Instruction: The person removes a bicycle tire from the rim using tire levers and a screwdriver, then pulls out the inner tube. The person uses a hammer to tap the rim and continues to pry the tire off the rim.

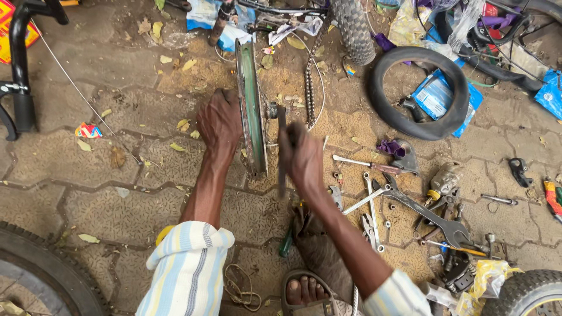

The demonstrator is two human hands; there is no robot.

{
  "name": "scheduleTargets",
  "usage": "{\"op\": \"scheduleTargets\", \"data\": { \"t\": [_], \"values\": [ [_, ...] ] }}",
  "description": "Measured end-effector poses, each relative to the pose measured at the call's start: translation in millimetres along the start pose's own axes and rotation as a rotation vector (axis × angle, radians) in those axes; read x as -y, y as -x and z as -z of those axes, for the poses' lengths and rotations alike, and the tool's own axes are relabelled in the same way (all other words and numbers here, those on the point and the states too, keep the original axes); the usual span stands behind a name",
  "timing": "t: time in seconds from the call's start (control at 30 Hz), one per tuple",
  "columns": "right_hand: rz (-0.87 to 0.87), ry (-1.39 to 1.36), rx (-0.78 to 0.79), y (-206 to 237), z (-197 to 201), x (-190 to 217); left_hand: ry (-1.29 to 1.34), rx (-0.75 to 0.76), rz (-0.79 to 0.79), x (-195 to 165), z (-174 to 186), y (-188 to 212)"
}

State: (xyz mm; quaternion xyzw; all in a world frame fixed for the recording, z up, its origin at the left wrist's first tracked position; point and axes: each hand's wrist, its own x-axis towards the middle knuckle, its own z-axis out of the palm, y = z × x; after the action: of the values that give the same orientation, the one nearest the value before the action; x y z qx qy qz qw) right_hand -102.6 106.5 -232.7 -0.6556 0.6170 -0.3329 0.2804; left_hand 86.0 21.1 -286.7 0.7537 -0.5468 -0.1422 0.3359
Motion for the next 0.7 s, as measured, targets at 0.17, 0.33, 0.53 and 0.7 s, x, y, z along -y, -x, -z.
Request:
{"op": "scheduleTargets", "data": {
  "t": [0.17, 0.33, 0.53, 0.7],
  "values": [
    [-0.134, -0.149, 0.149, 49, -2, -18, 0.025, 0.013, -0.02, 2, 2, -5],
    [0.123, -0.157, -0.001, 8, 8, -18, -0.075, -0.077, -0.123, 8, 1, -2],
    [-0.109, 0.052, 0.156, 9, -13, -21, -0.087, 0.008, -0.061, 5, 7, -5],
    [-0.266, -0.139, 0.073, 40, -2, -41, -0.012, -0.068, -0.161, 14, 7, -5]
  ]
}}
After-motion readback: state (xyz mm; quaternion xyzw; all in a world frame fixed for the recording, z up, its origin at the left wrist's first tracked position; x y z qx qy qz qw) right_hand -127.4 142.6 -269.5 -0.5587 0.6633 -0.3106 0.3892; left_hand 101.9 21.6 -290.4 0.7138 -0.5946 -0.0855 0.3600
